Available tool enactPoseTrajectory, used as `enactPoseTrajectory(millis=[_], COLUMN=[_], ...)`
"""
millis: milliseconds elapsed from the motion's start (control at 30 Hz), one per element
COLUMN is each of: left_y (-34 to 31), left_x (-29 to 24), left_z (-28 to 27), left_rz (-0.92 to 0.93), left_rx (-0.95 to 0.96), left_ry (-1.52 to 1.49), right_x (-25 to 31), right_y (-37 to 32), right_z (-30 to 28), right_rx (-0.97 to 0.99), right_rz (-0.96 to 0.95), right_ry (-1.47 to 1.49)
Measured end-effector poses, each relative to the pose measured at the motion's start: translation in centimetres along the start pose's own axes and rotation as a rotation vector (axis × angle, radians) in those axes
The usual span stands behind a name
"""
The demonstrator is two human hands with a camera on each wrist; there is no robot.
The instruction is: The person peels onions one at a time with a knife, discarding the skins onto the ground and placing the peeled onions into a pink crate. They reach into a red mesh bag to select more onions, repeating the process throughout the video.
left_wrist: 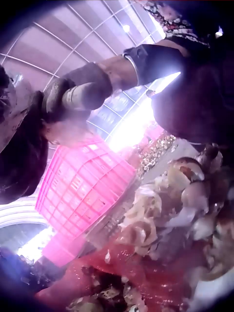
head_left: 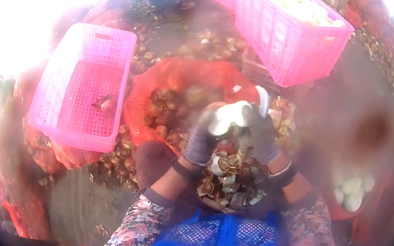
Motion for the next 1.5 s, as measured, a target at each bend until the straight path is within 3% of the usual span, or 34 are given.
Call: enactPoseTrajectory(millis=[33,100,133,200,233,300,367,400,533,600,667,733,800,833,933,1000,1067,1133,1300,1400,1500], left_y=[0.2,0.0,0.0,-0.1,-0.2,-0.4,-0.7,-1.3,-0.3,-0.6,-0.5,-0.2,0.2,0.5,0.3,-0.1,0.5,0.1,0.0,-0.1,-0.6], left_x=[0.2,0.2,0.2,0.3,0.4,0.4,-0.5,-2.1,-1.9,-2.1,-2.7,-0.5,1.3,1.8,-1.4,-1.5,-1.1,-1.3,-1.7,-1.6,-1.7], left_z=[-0.4,0.0,-0.3,-0.7,-0.6,-1.3,-2.2,-2.3,-3.8,-1.7,-0.4,-2.5,-4.3,-5.0,-0.9,-0.4,-1.3,-0.6,-0.4,-0.2,0.4], left_rz=[0.054,0.118,0.092,0.039,0.088,0.119,0.148,0.133,0.121,0.175,0.121,0.129,0.125,0.124,0.136,0.212,0.242,0.215,0.209,0.24,0.257], left_rx=[0.082,0.047,0.059,0.066,0.036,-0.042,-0.104,0.004,0.153,-0.041,0.039,-0.104,-0.122,-0.071,-0.019,0.019,-0.05,-0.033,-0.123,-0.157,-0.181], left_ry=[-0.029,0.265,0.137,-0.122,0.079,0.046,-0.159,-0.282,-0.55,-0.202,-0.563,0.106,0.474,0.507,0.732,0.198,0.685,0.826,0.685,0.702,0.77], right_x=[0.1,0.9,1.4,2.0,1.2,1.5,-0.9,-3.4,0.4,1.4,1.1,-1.9,-1.4,-0.1,-0.1,1.3,3.4,3.7,0.9,0.7,-2.6], right_y=[0.2,0.4,0.5,0.0,-0.2,-0.1,0.1,0.3,0.8,0.8,0.4,-0.3,-0.7,-1.2,-0.6,-0.3,-0.6,-0.9,-0.8,-1.0,-1.2], right_z=[0.0,0.0,0.0,-0.4,-1.0,-1.3,-4.3,-7.2,-5.9,-4.0,-1.1,1.6,2.8,2.8,1.8,1.4,1.0,0.8,1.1,1.5,1.8], right_rx=[-0.017,-0.072,-0.102,-0.12,-0.109,-0.298,-0.437,-0.479,-0.331,-0.222,-0.081,0.037,0.059,0.026,-0.013,-0.003,0.086,0.165,0.102,0.087,0.077], right_rz=[0.051,0.264,0.345,0.404,0.487,0.271,0.24,0.323,0.421,0.464,0.428,0.26,0.143,0.136,0.275,0.339,0.397,0.362,-0.047,0.038,0.008], right_ry=[0.134,0.564,0.706,0.702,0.719,0.573,0.627,0.753,0.809,0.739,0.548,0.311,0.085,-0.012,0.126,0.215,0.255,0.176,-0.4,-0.472,-0.402])
Point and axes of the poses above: each hand's wrist, its own y-axis towards the middle knuckle, its own z-axis out of the palm, x = y × z, the point moved 1 cm from there along y, towards the middle knuckle, and after that the axes turned 10 degrees about x, right-handed, at the moved point
